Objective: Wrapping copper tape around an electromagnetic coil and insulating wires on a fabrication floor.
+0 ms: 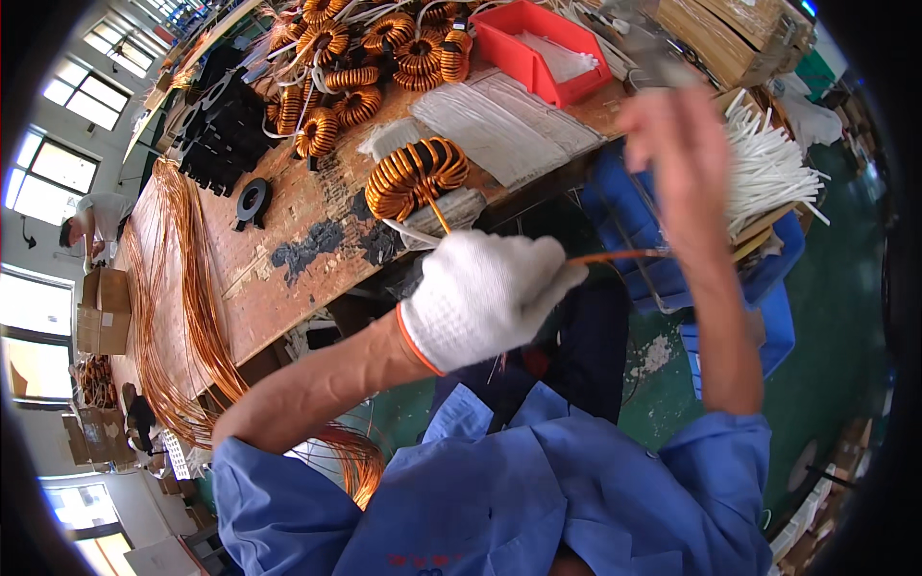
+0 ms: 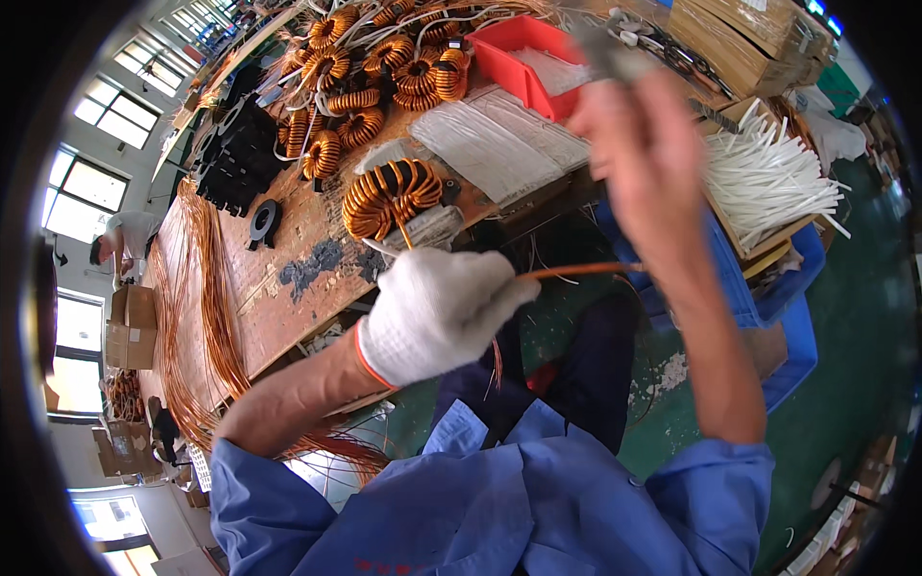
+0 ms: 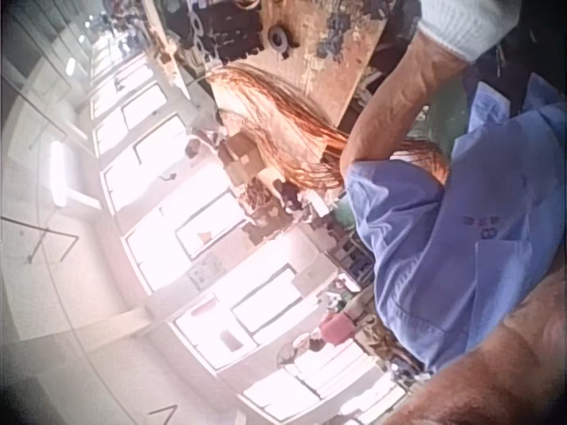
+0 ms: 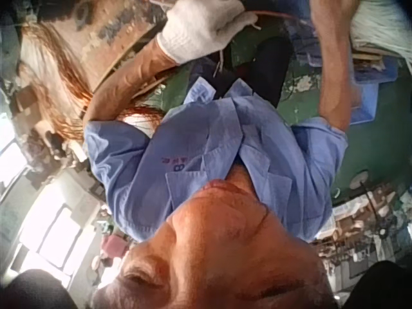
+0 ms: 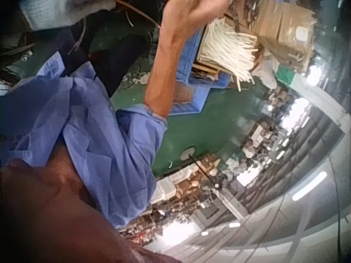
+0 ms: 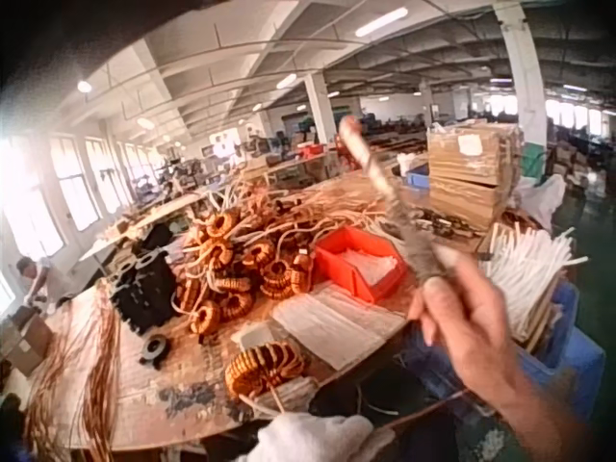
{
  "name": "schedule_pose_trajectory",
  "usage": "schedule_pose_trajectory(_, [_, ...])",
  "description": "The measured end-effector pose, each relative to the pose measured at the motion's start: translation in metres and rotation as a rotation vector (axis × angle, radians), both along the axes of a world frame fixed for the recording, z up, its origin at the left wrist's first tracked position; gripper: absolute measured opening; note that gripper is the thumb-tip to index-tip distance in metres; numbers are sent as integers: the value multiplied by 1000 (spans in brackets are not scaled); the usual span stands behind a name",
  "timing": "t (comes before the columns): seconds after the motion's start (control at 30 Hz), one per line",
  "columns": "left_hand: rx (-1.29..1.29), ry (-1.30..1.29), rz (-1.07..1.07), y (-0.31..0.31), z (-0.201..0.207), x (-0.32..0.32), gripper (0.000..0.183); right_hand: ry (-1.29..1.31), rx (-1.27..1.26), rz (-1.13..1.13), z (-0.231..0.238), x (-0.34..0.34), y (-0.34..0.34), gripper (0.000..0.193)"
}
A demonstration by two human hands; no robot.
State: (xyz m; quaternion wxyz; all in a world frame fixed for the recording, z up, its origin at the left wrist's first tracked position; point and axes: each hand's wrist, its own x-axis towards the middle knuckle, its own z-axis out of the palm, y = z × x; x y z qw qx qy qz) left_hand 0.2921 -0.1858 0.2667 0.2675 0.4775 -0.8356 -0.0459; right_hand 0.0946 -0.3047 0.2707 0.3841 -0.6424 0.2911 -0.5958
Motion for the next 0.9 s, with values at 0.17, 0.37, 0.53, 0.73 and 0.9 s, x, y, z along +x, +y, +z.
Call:
schedule_pose_trajectory(0.17, [-316,200,-102,-109,56,65,24,-132,-130,195,44,-88,95,38])
schedule_pose_trajectory(0.37, [462,1091,272,-157,43,102,40,91,831,365,-85,-26,185,28])
schedule_pose_trajectory(0.53, [611,1271,240,-190,2,127,36,-118,1010,735,-128,39,160,33])
schedule_pose_trajectory(0.73, [832,1468,206,-213,-54,149,25,-629,1066,836,-112,110,117,36])
schedule_pose_trajectory(0.9, [865,1020,175,-221,-44,134,18,-348,1083,833,-100,93,65,29])
